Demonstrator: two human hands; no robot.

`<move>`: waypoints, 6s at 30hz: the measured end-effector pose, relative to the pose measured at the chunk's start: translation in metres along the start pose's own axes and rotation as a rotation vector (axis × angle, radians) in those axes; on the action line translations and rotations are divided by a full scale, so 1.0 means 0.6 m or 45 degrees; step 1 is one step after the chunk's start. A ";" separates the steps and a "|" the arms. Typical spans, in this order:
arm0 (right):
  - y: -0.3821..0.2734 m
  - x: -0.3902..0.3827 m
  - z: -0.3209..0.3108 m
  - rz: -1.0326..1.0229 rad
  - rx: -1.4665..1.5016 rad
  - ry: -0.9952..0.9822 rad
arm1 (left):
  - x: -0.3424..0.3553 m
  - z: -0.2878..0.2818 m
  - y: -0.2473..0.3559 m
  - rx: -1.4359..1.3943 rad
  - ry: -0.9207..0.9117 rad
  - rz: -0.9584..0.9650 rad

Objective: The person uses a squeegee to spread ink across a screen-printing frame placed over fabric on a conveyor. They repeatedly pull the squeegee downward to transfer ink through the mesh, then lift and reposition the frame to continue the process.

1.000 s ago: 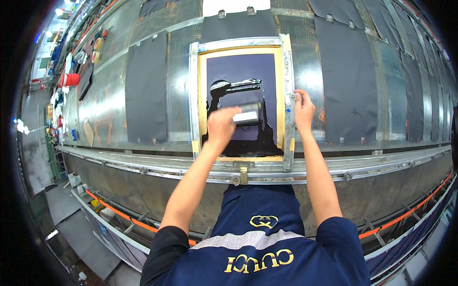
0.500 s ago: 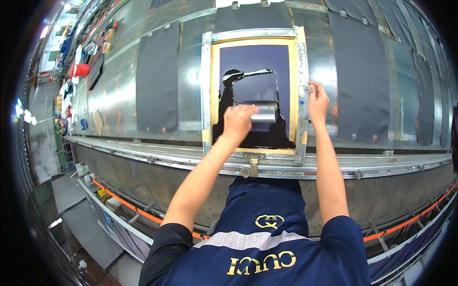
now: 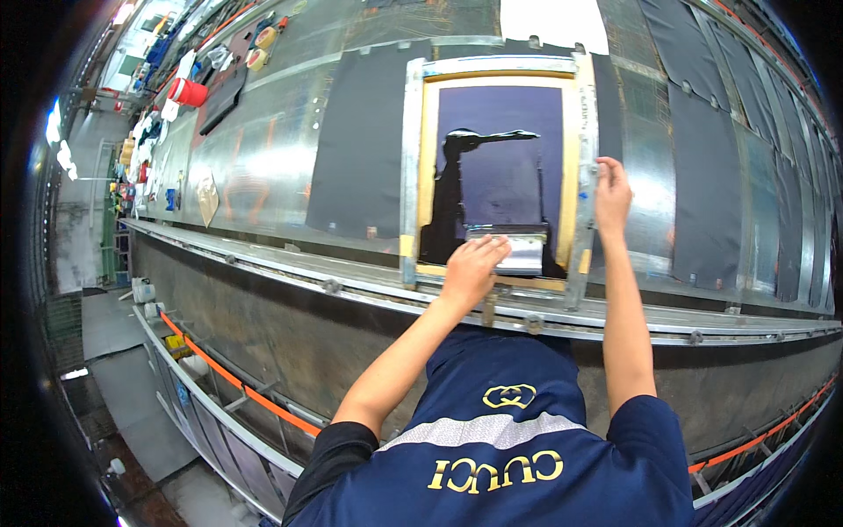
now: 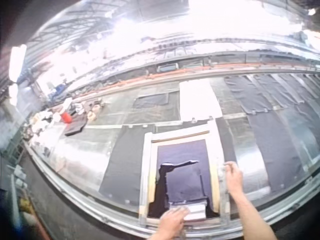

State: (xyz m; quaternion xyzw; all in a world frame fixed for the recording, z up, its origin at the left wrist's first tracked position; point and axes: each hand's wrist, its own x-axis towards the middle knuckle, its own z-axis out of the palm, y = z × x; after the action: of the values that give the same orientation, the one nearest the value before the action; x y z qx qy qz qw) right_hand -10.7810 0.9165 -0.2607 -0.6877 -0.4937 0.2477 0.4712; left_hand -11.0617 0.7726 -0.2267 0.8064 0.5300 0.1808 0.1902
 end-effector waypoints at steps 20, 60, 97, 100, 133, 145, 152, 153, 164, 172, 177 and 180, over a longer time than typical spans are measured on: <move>-0.203 -0.232 0.497 0.145 -0.001 -0.051 | -0.271 -0.270 -0.481 0.072 -0.081 -0.068; -0.196 -0.234 0.507 0.161 0.001 0.009 | 0.038 -0.268 -0.578 0.133 -0.039 -0.152; -0.232 -0.242 0.479 0.052 0.160 0.010 | -0.070 -0.334 -0.576 0.171 0.496 -0.957; -0.228 -0.242 0.479 0.022 0.177 0.056 | -0.022 -0.333 -0.568 0.174 0.419 -0.910; -0.306 -0.214 0.523 -0.196 0.208 0.027 | -0.237 -0.315 -0.771 -1.554 0.682 -1.171; -0.732 -0.489 0.538 0.154 0.962 -0.430 | -0.542 -0.775 -0.814 -1.718 0.688 -0.744; -0.894 -0.753 0.855 0.197 1.191 -0.728 | -0.867 -1.000 -0.980 -1.318 1.027 -0.994; -0.918 -0.790 0.911 0.203 1.199 -0.800 | -0.927 -1.023 -1.011 -1.254 1.097 -1.060; -1.105 -1.332 1.439 0.410 1.133 -1.640 | -1.569 -1.249 -1.252 -0.931 1.501 -1.634; -1.331 -1.604 1.688 0.119 0.978 -2.644 | -1.972 -1.330 -1.311 -0.830 1.951 -2.052; -1.454 -1.759 1.870 0.032 0.750 -3.050 | -2.108 -1.372 -1.380 -0.456 2.315 -1.908; -1.487 -1.844 1.973 0.018 0.572 -3.183 | -2.176 -1.392 -1.438 -0.444 2.486 -1.841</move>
State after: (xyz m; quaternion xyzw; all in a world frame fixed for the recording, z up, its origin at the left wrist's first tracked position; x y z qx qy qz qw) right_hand -12.5637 0.4460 -0.1150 0.1061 -0.5438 0.8057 -0.2093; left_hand -12.6387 -0.0212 -0.0543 -0.1833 0.7440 0.6304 -0.1247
